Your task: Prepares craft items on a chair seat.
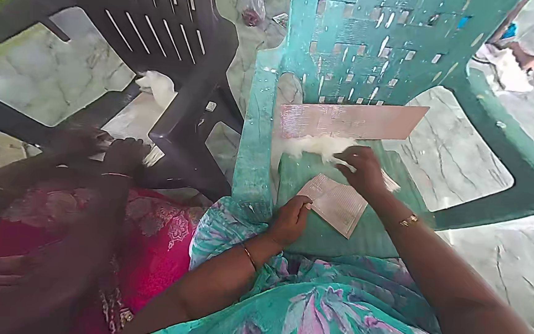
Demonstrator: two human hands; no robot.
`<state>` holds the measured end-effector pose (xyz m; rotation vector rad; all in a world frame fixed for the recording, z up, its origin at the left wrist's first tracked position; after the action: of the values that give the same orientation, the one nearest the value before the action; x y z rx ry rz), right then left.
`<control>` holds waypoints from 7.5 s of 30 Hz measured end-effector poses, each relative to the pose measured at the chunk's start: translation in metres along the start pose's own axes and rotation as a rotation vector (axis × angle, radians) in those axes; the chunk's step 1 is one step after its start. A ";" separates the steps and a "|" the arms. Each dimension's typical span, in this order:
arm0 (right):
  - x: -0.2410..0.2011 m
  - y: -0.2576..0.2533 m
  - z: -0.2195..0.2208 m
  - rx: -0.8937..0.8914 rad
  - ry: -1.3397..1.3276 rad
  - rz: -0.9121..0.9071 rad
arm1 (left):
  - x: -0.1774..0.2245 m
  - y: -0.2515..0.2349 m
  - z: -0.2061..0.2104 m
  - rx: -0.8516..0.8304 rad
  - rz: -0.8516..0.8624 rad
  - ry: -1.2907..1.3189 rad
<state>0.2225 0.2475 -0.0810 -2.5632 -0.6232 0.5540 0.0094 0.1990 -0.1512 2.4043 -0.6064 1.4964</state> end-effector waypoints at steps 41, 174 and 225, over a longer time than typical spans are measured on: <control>-0.094 0.093 -0.039 -0.051 -1.003 0.453 | 0.085 0.018 0.011 -0.160 -0.284 0.427; -0.057 0.154 -0.023 -0.715 -0.090 0.026 | 0.040 0.007 0.046 -0.502 -0.510 -0.423; -0.079 0.155 -0.029 -0.056 0.043 0.045 | 0.053 0.008 0.033 -0.418 -0.328 -0.530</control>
<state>0.2229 0.0738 -0.1135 -2.6397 -0.5755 0.5011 0.0524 0.1668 -0.1181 2.3969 -0.5223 0.5328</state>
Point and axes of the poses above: each hand's wrist, its own y-axis away from the middle knuckle, its own z-axis out of the palm, x = y × z, the point moved 6 cm from there along -y, towards the middle knuckle, and after that the axes turned 12 degrees about -z, right-handed, at the moved point
